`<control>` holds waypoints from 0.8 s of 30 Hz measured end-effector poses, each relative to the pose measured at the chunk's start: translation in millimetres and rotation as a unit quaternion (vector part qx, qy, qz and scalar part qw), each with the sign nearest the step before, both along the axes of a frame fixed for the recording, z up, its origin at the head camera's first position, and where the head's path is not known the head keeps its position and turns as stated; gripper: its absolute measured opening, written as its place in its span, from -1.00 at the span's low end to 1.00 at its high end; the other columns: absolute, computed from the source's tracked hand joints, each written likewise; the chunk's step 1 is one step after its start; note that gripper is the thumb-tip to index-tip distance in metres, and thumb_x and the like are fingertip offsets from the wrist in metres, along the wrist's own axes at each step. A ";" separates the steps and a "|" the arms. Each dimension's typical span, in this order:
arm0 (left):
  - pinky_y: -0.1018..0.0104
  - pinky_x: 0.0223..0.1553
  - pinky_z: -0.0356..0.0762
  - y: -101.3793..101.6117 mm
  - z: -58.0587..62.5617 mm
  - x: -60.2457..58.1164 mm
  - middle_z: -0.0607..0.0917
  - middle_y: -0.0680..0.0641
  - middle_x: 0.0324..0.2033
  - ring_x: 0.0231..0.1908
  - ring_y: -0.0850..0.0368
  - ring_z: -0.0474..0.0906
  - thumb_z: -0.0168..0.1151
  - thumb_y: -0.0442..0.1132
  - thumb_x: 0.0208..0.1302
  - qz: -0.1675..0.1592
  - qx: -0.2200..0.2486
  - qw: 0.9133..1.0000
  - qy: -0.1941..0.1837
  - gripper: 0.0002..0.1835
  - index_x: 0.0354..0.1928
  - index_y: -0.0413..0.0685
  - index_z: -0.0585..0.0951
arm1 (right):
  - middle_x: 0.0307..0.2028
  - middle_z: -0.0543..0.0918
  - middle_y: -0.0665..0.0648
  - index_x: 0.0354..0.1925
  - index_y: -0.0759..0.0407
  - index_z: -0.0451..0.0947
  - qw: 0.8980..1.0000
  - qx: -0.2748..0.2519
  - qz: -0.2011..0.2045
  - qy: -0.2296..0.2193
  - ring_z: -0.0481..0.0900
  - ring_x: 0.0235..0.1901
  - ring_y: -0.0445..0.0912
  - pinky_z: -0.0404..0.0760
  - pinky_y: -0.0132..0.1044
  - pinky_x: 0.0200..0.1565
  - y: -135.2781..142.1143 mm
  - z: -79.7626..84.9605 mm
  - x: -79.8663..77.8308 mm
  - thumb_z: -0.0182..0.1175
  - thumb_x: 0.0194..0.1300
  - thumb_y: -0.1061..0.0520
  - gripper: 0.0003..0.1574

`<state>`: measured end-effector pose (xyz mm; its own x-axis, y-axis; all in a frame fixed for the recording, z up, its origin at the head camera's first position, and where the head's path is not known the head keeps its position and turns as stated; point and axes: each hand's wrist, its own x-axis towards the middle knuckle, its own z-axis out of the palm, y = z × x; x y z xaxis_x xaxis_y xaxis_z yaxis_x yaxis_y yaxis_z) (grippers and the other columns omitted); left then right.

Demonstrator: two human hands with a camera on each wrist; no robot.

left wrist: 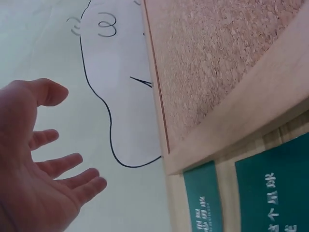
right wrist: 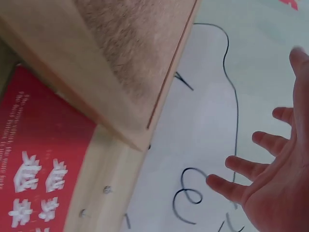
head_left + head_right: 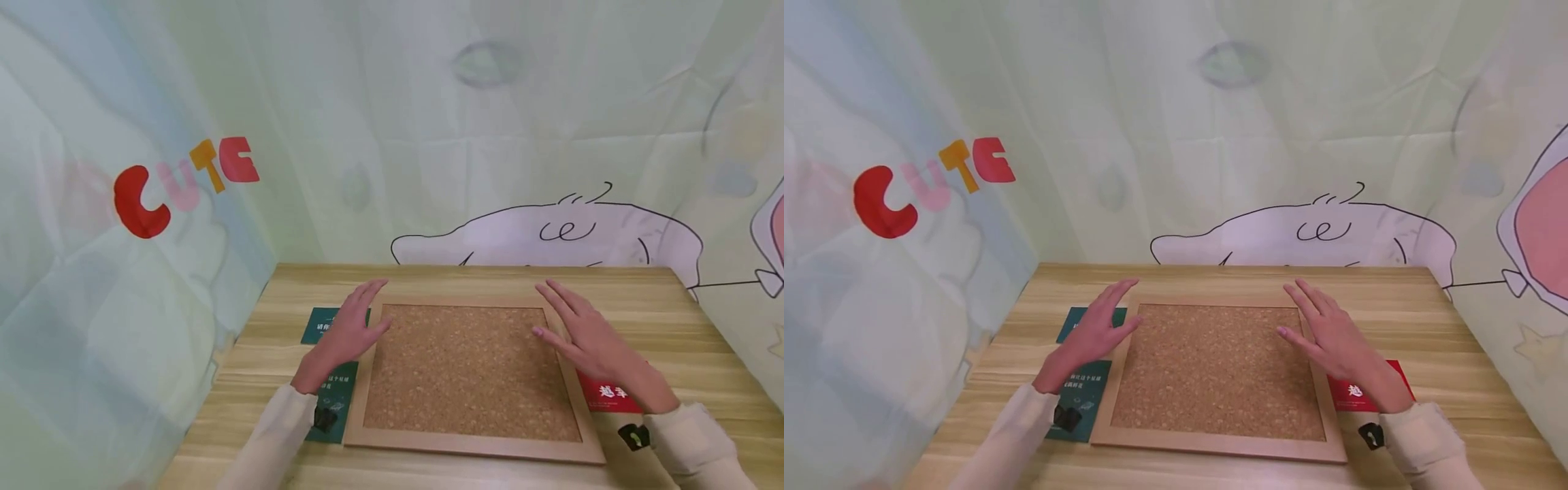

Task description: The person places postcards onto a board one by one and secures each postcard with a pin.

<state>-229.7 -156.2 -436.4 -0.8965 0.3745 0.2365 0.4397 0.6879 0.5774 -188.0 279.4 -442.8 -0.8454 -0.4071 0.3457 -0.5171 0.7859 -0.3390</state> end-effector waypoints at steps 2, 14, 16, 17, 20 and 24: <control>-0.27 0.36 0.28 -4.2 -1.6 -1.9 0.32 -0.23 0.49 0.46 -0.25 0.26 0.29 -0.12 0.47 0.004 0.029 0.999 -0.016 -0.27 0.57 -0.11 0.26 | 0.53 0.16 0.41 0.64 0.15 0.02 1.000 -0.024 -0.015 -0.012 0.17 0.43 0.44 0.22 0.46 0.28 4.4 -1.8 1.1 0.21 0.54 -0.06 -0.06; -0.15 0.11 0.57 -21.5 -14.7 -4.7 0.62 -0.26 0.20 0.16 -0.20 0.60 0.20 -0.11 0.54 0.099 0.112 0.980 -0.130 -0.52 0.36 -0.19 0.51 | 0.19 0.50 0.61 0.45 0.50 0.20 0.969 -0.152 -0.142 -0.137 0.63 0.00 0.43 0.68 0.24 -0.13 24.8 -15.2 9.5 -0.04 0.66 -0.15 -0.20; -0.15 0.11 0.56 -22.6 -16.2 -4.4 0.64 -0.26 0.16 0.14 -0.21 0.60 0.20 -0.10 0.53 0.114 0.100 0.979 -0.137 -0.52 0.34 -0.22 0.53 | 0.16 0.50 0.62 0.42 0.53 0.23 0.958 -0.169 -0.158 -0.169 0.68 -0.04 0.38 0.72 0.15 -0.17 28.1 -18.1 10.3 -0.08 0.67 -0.20 -0.16; -0.15 0.12 0.56 -23.0 -16.9 -4.3 0.65 -0.25 0.14 0.14 -0.21 0.59 0.21 -0.10 0.52 0.121 0.093 0.978 -0.141 -0.52 0.33 -0.24 0.54 | 0.16 0.50 0.63 0.41 0.54 0.24 0.952 -0.177 -0.165 -0.185 0.71 -0.08 0.34 0.73 0.10 -0.19 29.8 -19.5 10.7 -0.11 0.66 -0.24 -0.12; -0.15 0.13 0.55 -24.1 -19.5 -4.1 0.65 -0.26 0.13 0.16 -0.22 0.57 0.21 -0.09 0.52 0.136 0.070 0.976 -0.154 -0.51 0.30 -0.29 0.55 | 0.11 0.54 0.63 0.38 0.60 0.26 0.939 -0.195 -0.175 -0.223 0.77 -0.21 0.20 0.75 -0.03 -0.27 33.1 -23.1 12.1 -0.12 0.65 -0.29 -0.05; -0.09 0.07 0.60 -24.4 -23.8 -3.7 0.68 -0.26 0.08 0.04 -0.13 0.65 0.21 -0.12 0.53 0.137 0.051 0.971 -0.188 -0.54 0.27 -0.32 0.57 | 0.02 0.61 0.60 0.31 0.65 0.32 0.928 -0.212 -0.182 -0.248 0.77 -0.31 0.09 0.74 -0.13 -0.34 32.4 -27.2 13.2 -0.05 0.66 -0.20 -0.13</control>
<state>-233.4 -180.6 -460.2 -0.9894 0.1015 -0.1038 -0.0073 0.6797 0.7335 -174.8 311.7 -470.0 -0.9980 0.0195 -0.0594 0.0587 0.6201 -0.7823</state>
